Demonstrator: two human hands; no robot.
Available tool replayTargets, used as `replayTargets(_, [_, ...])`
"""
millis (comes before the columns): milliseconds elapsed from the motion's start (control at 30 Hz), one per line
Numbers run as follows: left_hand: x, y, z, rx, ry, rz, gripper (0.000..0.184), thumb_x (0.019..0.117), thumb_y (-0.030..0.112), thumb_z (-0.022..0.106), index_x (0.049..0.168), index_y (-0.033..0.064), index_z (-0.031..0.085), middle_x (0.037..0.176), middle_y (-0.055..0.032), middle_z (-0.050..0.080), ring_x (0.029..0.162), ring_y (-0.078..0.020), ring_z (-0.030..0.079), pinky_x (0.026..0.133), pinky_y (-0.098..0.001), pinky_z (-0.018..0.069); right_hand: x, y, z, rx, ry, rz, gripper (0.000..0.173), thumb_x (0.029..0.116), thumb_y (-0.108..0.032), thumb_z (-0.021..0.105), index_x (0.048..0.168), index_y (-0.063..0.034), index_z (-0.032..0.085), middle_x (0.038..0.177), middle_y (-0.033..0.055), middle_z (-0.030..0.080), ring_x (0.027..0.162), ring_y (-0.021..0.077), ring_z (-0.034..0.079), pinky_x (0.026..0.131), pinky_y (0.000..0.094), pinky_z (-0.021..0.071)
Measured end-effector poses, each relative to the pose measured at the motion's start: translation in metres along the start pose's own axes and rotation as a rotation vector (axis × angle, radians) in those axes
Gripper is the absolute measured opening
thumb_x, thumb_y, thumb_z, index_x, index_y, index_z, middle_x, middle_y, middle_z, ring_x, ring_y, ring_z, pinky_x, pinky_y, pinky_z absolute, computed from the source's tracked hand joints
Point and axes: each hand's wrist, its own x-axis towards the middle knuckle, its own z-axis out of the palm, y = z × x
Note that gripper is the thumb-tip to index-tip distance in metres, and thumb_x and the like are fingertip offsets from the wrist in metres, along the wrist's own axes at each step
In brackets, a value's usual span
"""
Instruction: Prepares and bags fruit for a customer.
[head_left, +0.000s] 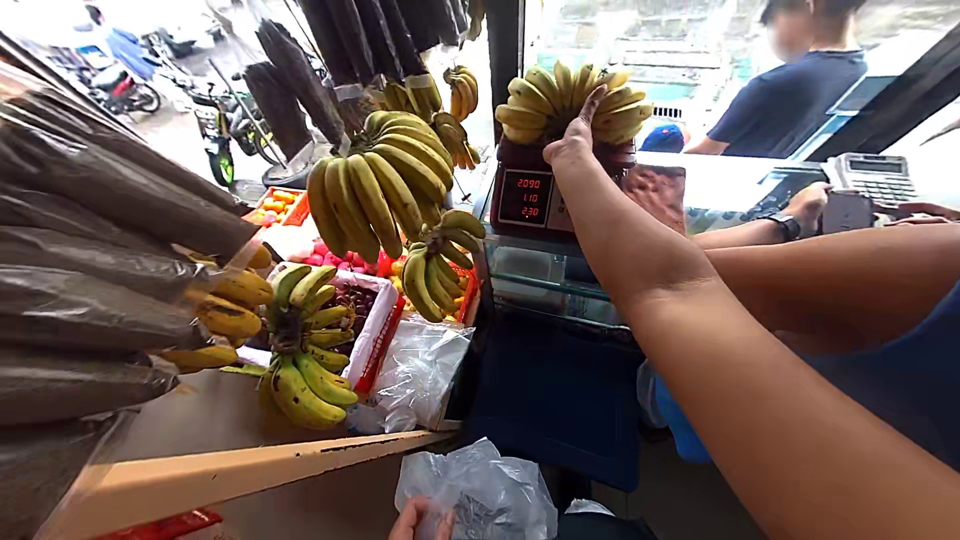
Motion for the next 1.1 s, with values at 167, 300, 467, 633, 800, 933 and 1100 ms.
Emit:
replayTargets(167, [0.000, -0.010, 0.005, -0.033, 0.082, 0.002, 0.020, 0.0982, 0.020, 0.064, 0.095, 0.0022, 0.074, 0.077, -0.0051, 0.069, 0.071, -0.0117, 0.063, 0.071, -0.0368, 0.0540, -0.021, -0.028, -0.040, 0.016, -0.226, -0.049, 0.077, 0.0954, -0.073, 0.045, 0.148, -0.0165, 0.046, 0.137, 0.0118, 0.061, 0.127, 0.0275, 0.059, 0.104, 0.0565, 0.0505])
replayTargets(300, [0.003, 0.002, -0.002, -0.132, 0.123, -0.057, 0.025, 0.1042, 0.022, 0.055, 0.104, 0.0039, 0.072, 0.092, -0.0042, 0.071, 0.083, -0.0102, 0.066, 0.079, -0.0330, 0.0566, -0.060, -0.052, -0.120, 0.040, -0.809, 0.094, 0.069, 0.1013, -0.068, 0.024, 0.142, -0.0170, 0.048, 0.129, 0.0103, 0.062, 0.121, 0.0256, 0.059, 0.101, 0.0559, 0.0504])
replayTargets(467, [0.007, 0.006, -0.020, -0.232, 0.218, -0.217, 0.025, 0.1041, 0.026, 0.058, 0.106, 0.0051, 0.073, 0.087, -0.0034, 0.068, 0.071, -0.0099, 0.060, 0.065, -0.0310, 0.0518, -0.159, -0.049, -0.250, -0.161, -1.000, 0.127, 0.062, 0.1087, -0.050, 0.011, 0.150, -0.0116, 0.039, 0.144, 0.0078, 0.053, 0.135, 0.0189, 0.050, 0.116, 0.0432, 0.0407])
replayTargets(633, [0.000, 0.015, -0.027, -0.255, 0.237, -0.238, 0.026, 0.1042, 0.028, 0.060, 0.116, 0.0107, 0.074, 0.098, -0.0041, 0.073, 0.073, -0.0112, 0.064, 0.061, -0.0297, 0.0533, -0.234, -0.043, -0.398, -0.647, -0.861, 0.464, 0.050, 0.1116, -0.034, 0.015, 0.145, -0.0164, 0.048, 0.131, -0.0047, 0.066, 0.120, 0.0023, 0.060, 0.104, 0.0274, 0.0516])
replayTargets(800, [-0.012, 0.027, -0.044, -0.297, 0.164, -0.196, 0.027, 0.1044, 0.032, 0.059, 0.117, 0.0135, 0.074, 0.096, -0.0023, 0.072, 0.068, -0.0093, 0.061, 0.058, -0.0276, 0.0504, -0.360, -0.032, -0.383, -0.771, -0.532, 1.025, 0.042, 0.1109, -0.011, 0.013, 0.128, -0.0026, 0.050, 0.098, -0.0020, 0.067, 0.089, -0.0055, 0.062, 0.080, 0.0129, 0.0522])
replayTargets(933, [-0.041, 0.034, -0.084, -0.169, -0.009, -0.076, 0.027, 0.1042, 0.033, 0.059, 0.114, 0.0147, 0.075, 0.104, -0.0007, 0.069, 0.087, -0.0113, 0.064, 0.074, -0.0312, 0.0543, -0.409, 0.001, -0.391, -0.826, -0.715, 1.064, 0.035, 0.1107, -0.007, 0.024, 0.125, 0.0024, 0.055, 0.102, 0.0043, 0.066, 0.091, -0.0011, 0.061, 0.080, 0.0138, 0.0498])
replayTargets(1100, [-0.111, 0.014, -0.119, -0.058, -0.141, 0.052, 0.030, 0.1038, 0.033, 0.056, 0.126, 0.0223, 0.073, 0.102, 0.0033, 0.064, 0.089, -0.0055, 0.060, 0.078, -0.0252, 0.0516, -0.458, 0.011, -0.361, -0.725, -0.653, 1.191, 0.039, 0.1121, -0.012, 0.016, 0.128, -0.0019, 0.050, 0.096, 0.0014, 0.061, 0.085, -0.0038, 0.059, 0.075, 0.0120, 0.0481])
